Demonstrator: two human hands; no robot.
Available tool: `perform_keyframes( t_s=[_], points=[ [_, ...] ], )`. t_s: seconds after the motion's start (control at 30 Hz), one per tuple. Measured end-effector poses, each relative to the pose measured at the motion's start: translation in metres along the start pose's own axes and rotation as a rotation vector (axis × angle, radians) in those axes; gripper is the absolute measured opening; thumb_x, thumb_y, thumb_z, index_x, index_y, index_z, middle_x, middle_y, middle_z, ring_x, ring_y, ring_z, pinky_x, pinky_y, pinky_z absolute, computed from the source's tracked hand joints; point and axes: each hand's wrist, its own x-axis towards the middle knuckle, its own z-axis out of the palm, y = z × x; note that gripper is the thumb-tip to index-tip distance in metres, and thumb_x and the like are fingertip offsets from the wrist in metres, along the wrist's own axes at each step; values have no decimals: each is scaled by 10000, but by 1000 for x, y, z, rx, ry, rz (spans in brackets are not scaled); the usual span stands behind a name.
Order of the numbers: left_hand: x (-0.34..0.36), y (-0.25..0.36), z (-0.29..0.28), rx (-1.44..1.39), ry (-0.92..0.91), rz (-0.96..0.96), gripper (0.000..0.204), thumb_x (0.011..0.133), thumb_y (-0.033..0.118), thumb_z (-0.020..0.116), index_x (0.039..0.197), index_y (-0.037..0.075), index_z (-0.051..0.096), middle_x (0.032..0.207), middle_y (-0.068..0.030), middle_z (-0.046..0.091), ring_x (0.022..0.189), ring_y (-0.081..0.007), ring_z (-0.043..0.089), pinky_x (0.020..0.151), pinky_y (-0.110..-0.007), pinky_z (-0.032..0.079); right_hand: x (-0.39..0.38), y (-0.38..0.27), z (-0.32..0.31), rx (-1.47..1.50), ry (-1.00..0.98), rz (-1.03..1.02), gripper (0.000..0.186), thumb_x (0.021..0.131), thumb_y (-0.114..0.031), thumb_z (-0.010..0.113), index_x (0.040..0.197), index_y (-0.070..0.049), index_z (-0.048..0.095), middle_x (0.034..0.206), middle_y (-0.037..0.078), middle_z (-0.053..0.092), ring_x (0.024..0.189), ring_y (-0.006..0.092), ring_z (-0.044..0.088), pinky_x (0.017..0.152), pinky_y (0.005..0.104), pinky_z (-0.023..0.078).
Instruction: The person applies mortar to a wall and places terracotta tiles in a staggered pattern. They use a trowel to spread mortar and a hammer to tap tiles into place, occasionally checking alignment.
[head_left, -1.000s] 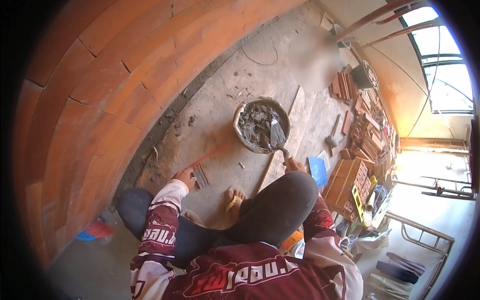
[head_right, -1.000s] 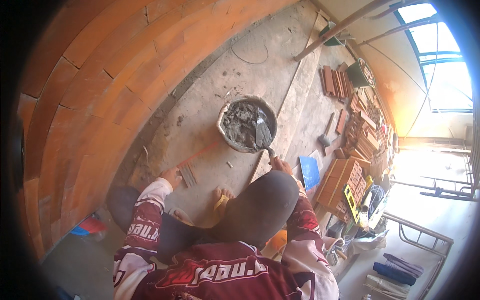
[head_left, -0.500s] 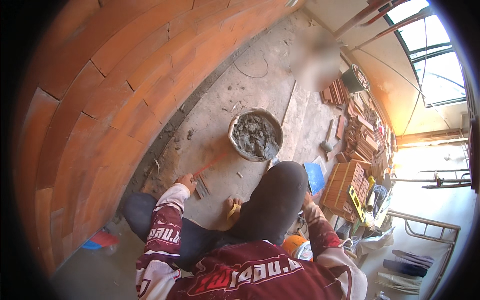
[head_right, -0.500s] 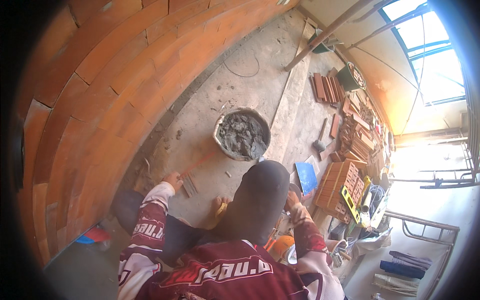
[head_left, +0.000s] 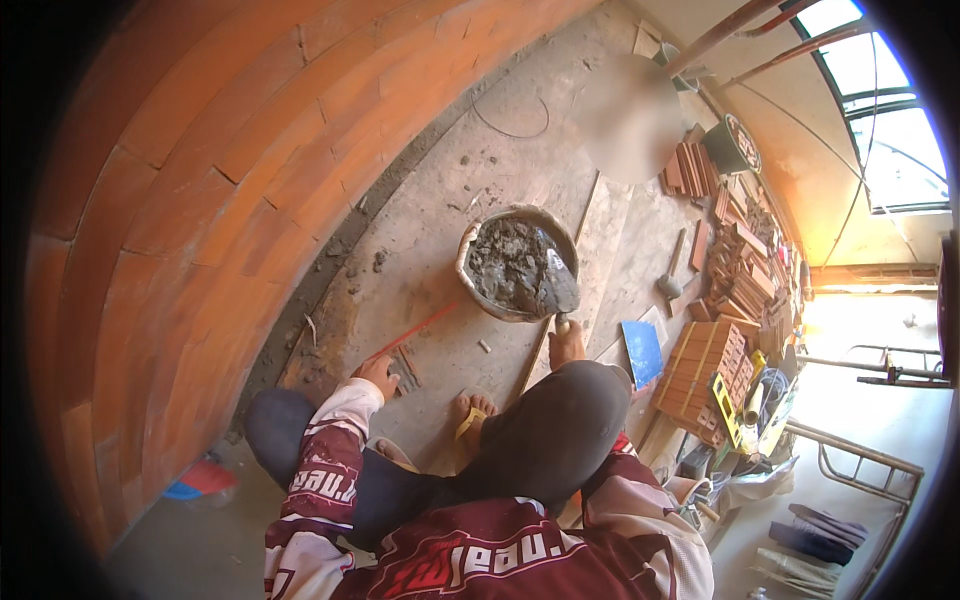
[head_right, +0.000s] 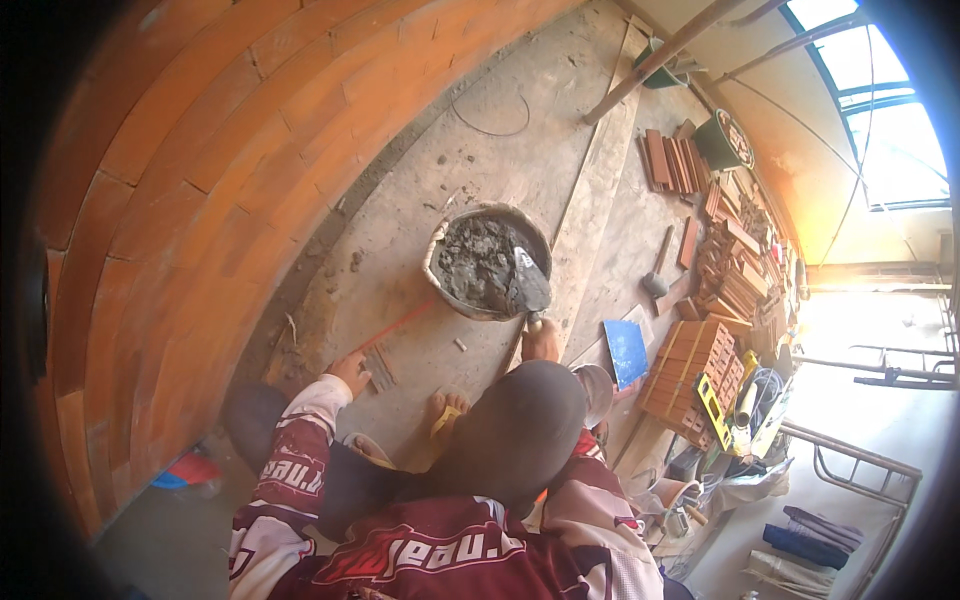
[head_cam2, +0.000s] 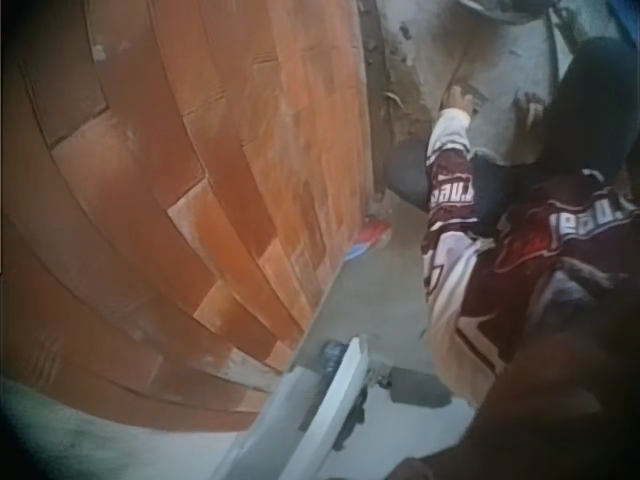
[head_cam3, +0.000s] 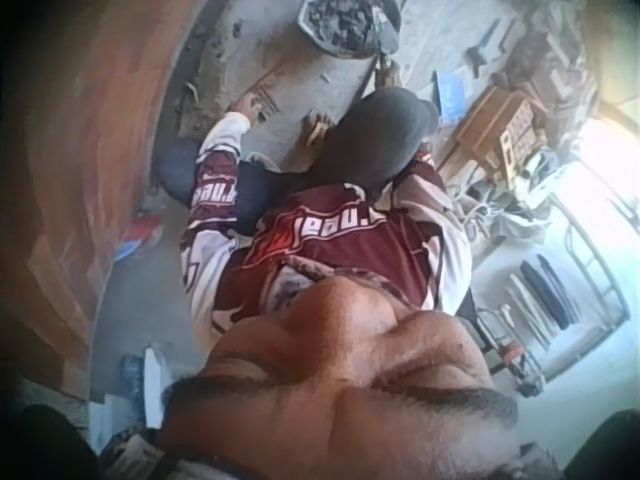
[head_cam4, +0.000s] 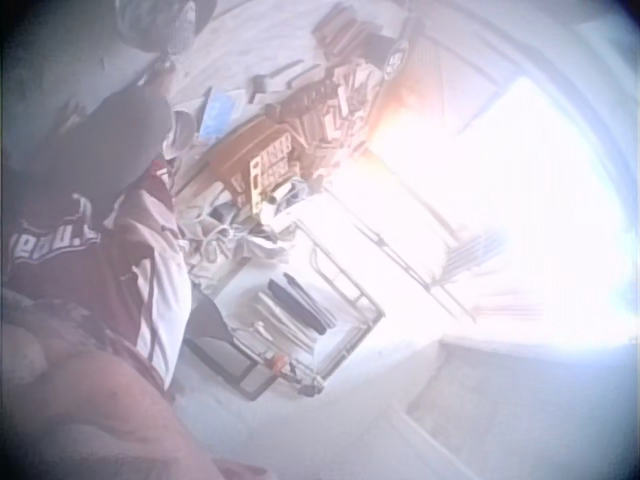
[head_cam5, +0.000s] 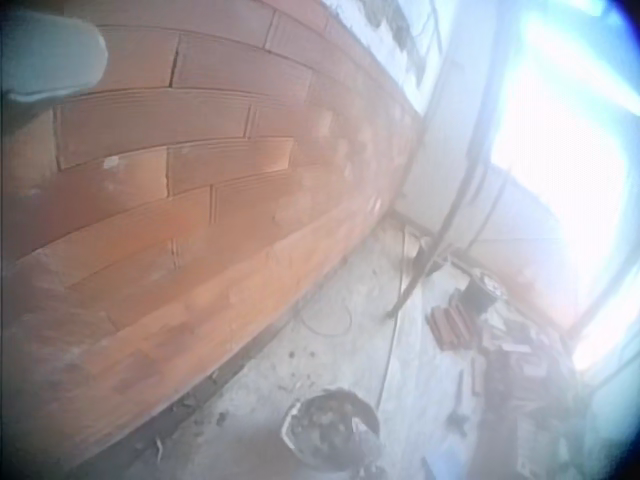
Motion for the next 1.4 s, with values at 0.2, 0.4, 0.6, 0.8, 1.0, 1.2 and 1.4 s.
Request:
perform_keyframes(
  t_s=[0.2,0.4,0.6,0.8,1.0,1.2,1.4],
  points=[
    [0,-26,10,85,-68,-39,405,818,263,650,1157,56,569,1088,-182,641,1045,-345,594,907,-421,460,4,47,28,-158,-64,-229,448,817,-233,687,1171,-58,476,979,245,612,883,388,611,755,470,460],
    [11,-6,-8,-53,-128,-129,409,816,261,641,1162,56,573,1160,-195,610,1108,-361,561,946,-433,441,-38,75,-16,-132,-160,-143,408,821,-212,668,1153,-59,488,983,239,598,909,394,600,767,475,460],
    [10,-3,-4,-60,-81,-117,430,813,269,648,1178,63,551,1176,-176,606,1111,-356,559,946,-430,443,-91,153,-48,-85,-140,-159,368,825,-191,649,1134,-60,499,987,233,583,934,400,588,779,479,459],
    [18,34,-1,263,-172,67,420,838,242,612,1221,90,530,1333,-183,488,1223,-339,477,1002,-463,392,0,202,-103,-344,-297,-290,365,838,-232,641,1130,-53,515,988,215,577,937,415,588,781,465,474],
    [65,-23,72,592,-51,220,386,935,171,392,1304,103,483,1434,-190,375,1327,-361,331,1048,-640,213,56,-64,-197,-704,-402,-550,223,897,-313,558,1053,-158,589,849,120,638,822,352,641,716,457,499],
    [74,-27,87,886,-85,382,421,957,200,382,1366,117,445,1498,-205,270,1385,-396,226,1030,-699,170,91,-140,-198,-874,-797,-555,305,922,-286,456,796,-64,625,697,141,631,678,312,648,607,401,522],
    [80,-3,91,1023,-159,339,417,969,202,369,1371,117,441,1489,-204,288,1381,-405,228,1009,-717,185,103,-149,-175,-531,-1049,-203,486,902,-391,459,709,17,638,597,95,606,522,198,628,479,343,513]
  ],
)
